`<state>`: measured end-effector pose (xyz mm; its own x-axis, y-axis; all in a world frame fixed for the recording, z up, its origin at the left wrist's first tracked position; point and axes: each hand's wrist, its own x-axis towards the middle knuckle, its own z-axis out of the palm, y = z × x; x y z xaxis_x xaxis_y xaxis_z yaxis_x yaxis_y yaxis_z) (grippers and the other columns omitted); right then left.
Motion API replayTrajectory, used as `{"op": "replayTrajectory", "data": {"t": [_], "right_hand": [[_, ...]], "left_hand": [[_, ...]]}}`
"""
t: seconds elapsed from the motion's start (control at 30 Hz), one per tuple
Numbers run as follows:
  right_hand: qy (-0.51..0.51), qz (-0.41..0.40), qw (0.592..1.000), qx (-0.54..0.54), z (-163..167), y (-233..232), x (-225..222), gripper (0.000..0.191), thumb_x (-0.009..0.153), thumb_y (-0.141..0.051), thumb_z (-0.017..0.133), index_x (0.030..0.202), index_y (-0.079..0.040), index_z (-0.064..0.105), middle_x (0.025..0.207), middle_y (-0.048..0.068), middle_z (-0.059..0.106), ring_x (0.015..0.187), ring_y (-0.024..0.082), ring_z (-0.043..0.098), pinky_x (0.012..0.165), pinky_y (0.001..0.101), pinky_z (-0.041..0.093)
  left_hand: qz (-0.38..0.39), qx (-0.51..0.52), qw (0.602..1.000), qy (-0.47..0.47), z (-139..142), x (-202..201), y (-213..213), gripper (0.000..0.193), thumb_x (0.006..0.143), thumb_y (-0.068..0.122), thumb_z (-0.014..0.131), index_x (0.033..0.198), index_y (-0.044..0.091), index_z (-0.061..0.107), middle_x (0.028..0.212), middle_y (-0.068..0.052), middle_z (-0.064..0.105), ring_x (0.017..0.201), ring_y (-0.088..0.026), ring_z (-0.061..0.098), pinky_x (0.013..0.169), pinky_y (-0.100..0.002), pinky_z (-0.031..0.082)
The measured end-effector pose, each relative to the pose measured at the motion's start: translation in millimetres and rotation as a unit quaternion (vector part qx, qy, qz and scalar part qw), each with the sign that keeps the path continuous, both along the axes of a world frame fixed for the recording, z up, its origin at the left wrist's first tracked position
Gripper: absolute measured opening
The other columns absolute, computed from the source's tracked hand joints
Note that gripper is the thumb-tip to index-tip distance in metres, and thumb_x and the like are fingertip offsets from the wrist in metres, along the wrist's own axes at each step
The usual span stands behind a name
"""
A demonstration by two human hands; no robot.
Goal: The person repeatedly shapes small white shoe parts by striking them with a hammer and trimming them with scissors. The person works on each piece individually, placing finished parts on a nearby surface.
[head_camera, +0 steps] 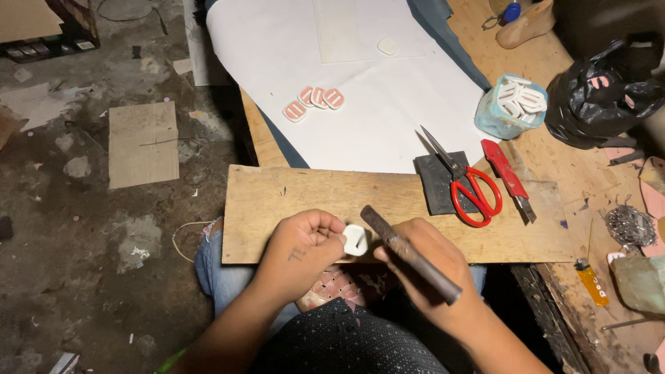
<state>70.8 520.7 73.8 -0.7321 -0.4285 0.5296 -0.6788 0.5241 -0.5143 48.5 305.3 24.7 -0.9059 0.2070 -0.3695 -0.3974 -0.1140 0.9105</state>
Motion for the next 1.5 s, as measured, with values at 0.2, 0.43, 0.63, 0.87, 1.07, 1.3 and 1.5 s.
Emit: {"op": "replayTrajectory", "data": {"t": [0.2,0.43,0.63,0.87,1.07,1.3,1.5], "right_hand": [[-0.026,-0.005,0.998,0.062,4.7,-14.3,8.9,0.024,0.085,-0.026,0.075,0.095,-0.007,0.067,0.077,0.006,0.059,0.068,0.028,0.062,0.059,0.0408,0.046],[0.016,-0.008,0.994,0.107,5.6,-19.3,8.7,0.021,0.080,-0.025,0.075,0.089,-0.008,0.068,0.072,0.006,0.056,0.064,0.027,0.059,0.056,0.0409,0.045],[-0.008,0.049,0.997,0.058,-2.4,-3.8,-4.1,0.020,0.082,-0.023,0.081,0.083,-0.009,0.066,0.065,0.003,0.056,0.056,0.021,0.059,0.050,0.0350,0.045],[-0.009,0.070,0.997,0.012,-11.9,4.7,-8.1,0.029,0.079,-0.023,0.085,0.072,-0.010,0.060,0.062,0.002,0.057,0.049,0.017,0.057,0.045,0.0309,0.045],[-0.059,0.037,0.996,0.059,-5.8,1.4,-8.4,0.020,0.081,-0.022,0.081,0.082,-0.009,0.065,0.065,0.006,0.058,0.057,0.026,0.061,0.050,0.0374,0.047],[-0.125,-0.198,0.961,0.147,-10.0,10.0,-17.2,0.027,0.081,-0.010,0.071,0.104,0.000,0.063,0.088,0.017,0.066,0.078,0.040,0.067,0.066,0.0485,0.050],[-0.149,-0.164,0.971,0.090,-31.9,20.4,-31.4,0.030,0.089,-0.020,0.072,0.112,-0.002,0.067,0.097,0.020,0.070,0.087,0.041,0.069,0.073,0.0446,0.053]], "left_hand": [[0.071,0.006,0.997,0.032,7.4,0.2,7.3,0.015,0.086,0.001,0.069,0.098,-0.006,0.066,0.074,-0.005,0.069,0.059,-0.005,0.058,0.051,-0.020,0.046],[0.054,-0.032,0.997,0.043,20.6,8.8,11.5,0.013,0.088,0.001,0.064,0.098,-0.007,0.067,0.075,-0.006,0.070,0.058,-0.005,0.059,0.049,-0.020,0.046],[-0.022,0.093,0.995,0.011,-2.5,1.5,-3.9,0.013,0.090,-0.001,0.064,0.102,-0.006,0.067,0.081,-0.008,0.071,0.070,-0.008,0.068,0.064,-0.020,0.056],[-0.035,0.190,0.978,-0.076,-22.2,10.1,-7.5,0.009,0.092,0.001,0.065,0.099,-0.005,0.065,0.075,-0.012,0.070,0.062,-0.013,0.064,0.055,-0.023,0.051],[0.016,0.055,0.998,0.016,-22.8,1.3,3.7,0.010,0.092,0.002,0.064,0.098,-0.004,0.067,0.080,-0.011,0.072,0.068,-0.011,0.066,0.063,-0.023,0.053],[0.014,-0.382,0.791,0.477,-23.8,-6.0,3.2,0.009,0.085,0.006,0.070,0.093,0.006,0.071,0.091,-0.007,0.069,0.083,-0.023,0.066,0.076,-0.038,0.050],[0.030,-0.388,0.768,0.509,-27.1,-5.5,5.3,0.013,0.084,0.007,0.070,0.097,0.006,0.071,0.094,-0.005,0.065,0.091,-0.026,0.064,0.085,-0.041,0.046]]}}
